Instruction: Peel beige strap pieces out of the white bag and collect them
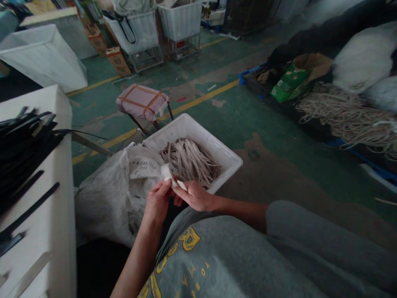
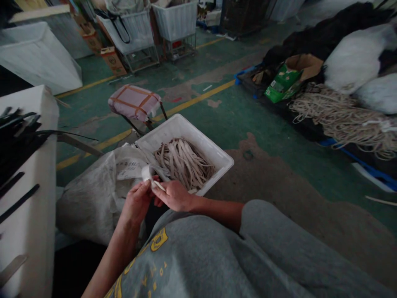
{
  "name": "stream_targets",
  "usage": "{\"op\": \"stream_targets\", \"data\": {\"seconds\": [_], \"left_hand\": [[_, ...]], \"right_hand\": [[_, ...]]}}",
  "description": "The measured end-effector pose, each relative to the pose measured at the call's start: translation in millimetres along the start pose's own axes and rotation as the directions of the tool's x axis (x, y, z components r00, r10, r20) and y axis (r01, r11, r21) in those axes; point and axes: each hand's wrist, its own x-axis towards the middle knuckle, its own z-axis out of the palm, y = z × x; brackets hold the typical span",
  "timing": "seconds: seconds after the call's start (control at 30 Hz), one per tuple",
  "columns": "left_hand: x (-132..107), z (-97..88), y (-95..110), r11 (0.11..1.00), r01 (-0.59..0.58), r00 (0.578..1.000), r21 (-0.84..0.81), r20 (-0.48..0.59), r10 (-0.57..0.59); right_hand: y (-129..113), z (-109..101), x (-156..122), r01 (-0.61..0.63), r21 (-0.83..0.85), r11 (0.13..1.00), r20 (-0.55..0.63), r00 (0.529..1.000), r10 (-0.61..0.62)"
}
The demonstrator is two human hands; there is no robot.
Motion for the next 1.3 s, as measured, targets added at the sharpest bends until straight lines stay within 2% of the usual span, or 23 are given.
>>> {"op": "stream_targets", "data": {"seconds": [0.07, 0.13, 0.2, 0.27, 0.33, 0.4, 0.47, 0.53, 0.63, 0.73, 0.8, 0.9, 1.03, 1.13, 1.23, 1.3], "left_hand": [[2.8, -8.4, 5.7, 0.997, -0.075, 0.990, -0.011, -0.120, 0.073], [3.4, -14.5, 6.9, 0.992, -0.122, 0.977, -0.019, -0.181, 0.117], [-0.7, -14.1, 2.8, 0.995, -0.094, 0.985, -0.010, -0.146, 0.092], [-7.4, -9.0, -2.9, 1.000, -0.017, 0.998, 0.009, -0.061, 0.018], [-12.6, -5.6, -4.9, 0.999, 0.030, 0.999, 0.027, -0.025, -0.029], [-13.6, -8.7, -1.5, 1.000, -0.019, 0.996, 0.013, -0.085, 0.020], [-11.6, -17.0, 3.5, 0.994, -0.108, 0.979, -0.010, -0.176, 0.105], [-10.2, -24.5, 4.9, 0.988, -0.151, 0.966, -0.023, -0.215, 0.142], [-13.1, -24.9, -2.7, 0.996, -0.087, 0.984, -0.009, -0.159, 0.085], [-18.0, -18.2, -9.7, 1.000, -0.007, 0.996, 0.023, -0.091, 0.009], [-18.4, -18.2, -8.0, 0.999, -0.043, 0.991, 0.023, -0.127, 0.046], [-15.5, -26.3, -0.6, 0.990, -0.138, 0.967, 0.005, -0.214, 0.136], [-13.8, -33.3, -1.9, 0.994, -0.111, 0.973, -0.002, -0.203, 0.108], [-15.2, -30.3, -9.3, 0.997, -0.072, 0.980, -0.023, -0.187, 0.066], [-17.2, -28.7, -11.8, 0.998, -0.032, 0.981, -0.061, -0.193, 0.020], [-18.9, -30.0, -9.7, 0.996, -0.018, 0.979, -0.084, -0.204, 0.000]], "right_hand": [[4.2, 4.6, -5.1, -0.046, 0.009, 0.999, 0.098, 0.994, 0.044], [7.2, 8.7, -9.6, -0.087, -0.019, 0.996, 0.150, 0.985, 0.088], [5.2, 9.9, -9.6, -0.088, -0.035, 0.995, 0.118, 0.989, 0.092], [-0.9, 8.2, -5.7, -0.035, -0.060, 0.998, 0.048, 0.998, 0.038], [-5.9, 6.0, -2.4, 0.035, -0.092, 0.995, 0.021, 0.999, -0.033], [-5.5, 5.5, -3.6, 0.060, -0.107, 0.992, 0.062, 0.997, -0.054], [-0.1, 7.2, -8.9, 0.031, -0.107, 0.994, 0.145, 0.989, -0.015], [5.3, 9.8, -13.7, -0.016, -0.111, 0.994, 0.184, 0.982, 0.037], [4.2, 12.1, -12.4, -0.029, -0.091, 0.995, 0.139, 0.989, 0.041], [-3.4, 11.4, -5.8, 0.032, -0.071, 0.997, 0.106, 0.994, -0.025], [-3.5, 10.6, -5.3, 0.040, -0.061, 0.997, 0.126, 0.992, -0.032], [6.6, 10.1, -12.0, -0.007, -0.069, 0.998, 0.197, 0.980, 0.021], [16.9, 10.5, -19.6, -0.023, -0.096, 0.995, 0.234, 0.971, 0.045], [12.3, 9.1, -19.0, 0.066, -0.114, 0.991, 0.202, 0.979, -0.042], [6.0, 3.0, -15.4, 0.238, -0.127, 0.963, 0.171, 0.961, -0.215], [4.9, -3.9, -10.5, 0.315, -0.119, 0.942, 0.048, 0.949, -0.312]]}}
